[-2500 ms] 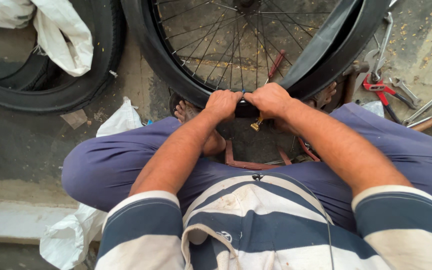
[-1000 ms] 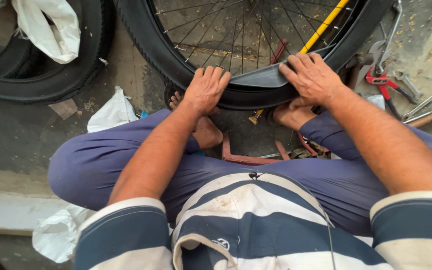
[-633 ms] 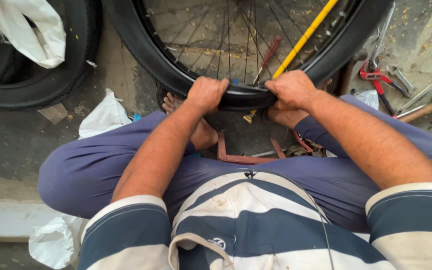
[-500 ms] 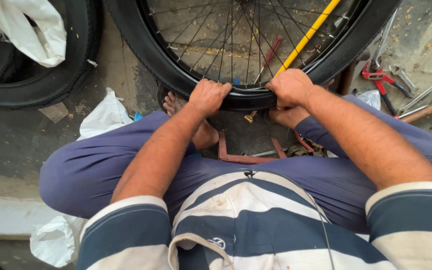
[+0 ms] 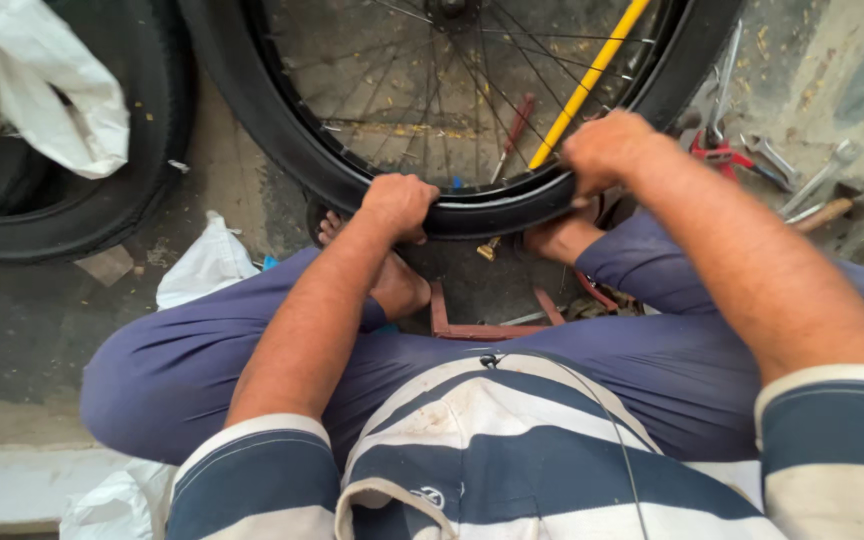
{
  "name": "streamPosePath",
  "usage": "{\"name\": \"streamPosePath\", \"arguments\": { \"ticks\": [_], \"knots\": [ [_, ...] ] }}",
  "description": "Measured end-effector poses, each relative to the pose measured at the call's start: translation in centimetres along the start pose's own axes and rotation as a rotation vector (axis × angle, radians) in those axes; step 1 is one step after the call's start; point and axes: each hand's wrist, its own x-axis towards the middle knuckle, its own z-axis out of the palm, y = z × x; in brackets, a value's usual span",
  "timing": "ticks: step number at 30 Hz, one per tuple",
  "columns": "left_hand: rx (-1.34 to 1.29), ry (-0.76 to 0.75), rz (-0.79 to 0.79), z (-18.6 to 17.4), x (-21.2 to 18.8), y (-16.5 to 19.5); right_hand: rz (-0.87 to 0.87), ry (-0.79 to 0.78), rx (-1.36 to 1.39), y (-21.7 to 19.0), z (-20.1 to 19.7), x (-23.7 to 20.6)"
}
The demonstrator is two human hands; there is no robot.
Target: The person sits on the floor of a bicycle repair shop and removes the old inner tube from a bicycle wheel by hand, working the tube out of the tire around the rim. They then fit a new tire and tube onto the rim, pressing the tire bead into place by hand and working around the wheel.
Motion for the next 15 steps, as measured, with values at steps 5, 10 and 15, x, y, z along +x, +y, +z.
{"name": "streamPosePath", "arguments": {
  "ticks": [5,10,15],
  "knots": [
    [0.351,0.348,-0.124,-3.1,-3.0,-5.3,0.144,0.133,-0.249,3.5,-0.1,-1.2],
    [0.309,-0.074,-0.066,-2.4,-2.5,-5.1,0.258,0.362,-0.496,0.4,-2.0,-3.9],
    [0.079,0.032,0.035,-3.0,-1.7,-1.1,-0.234,0.458,0.143,-8.6,-0.3,-0.3]
  ]
}}
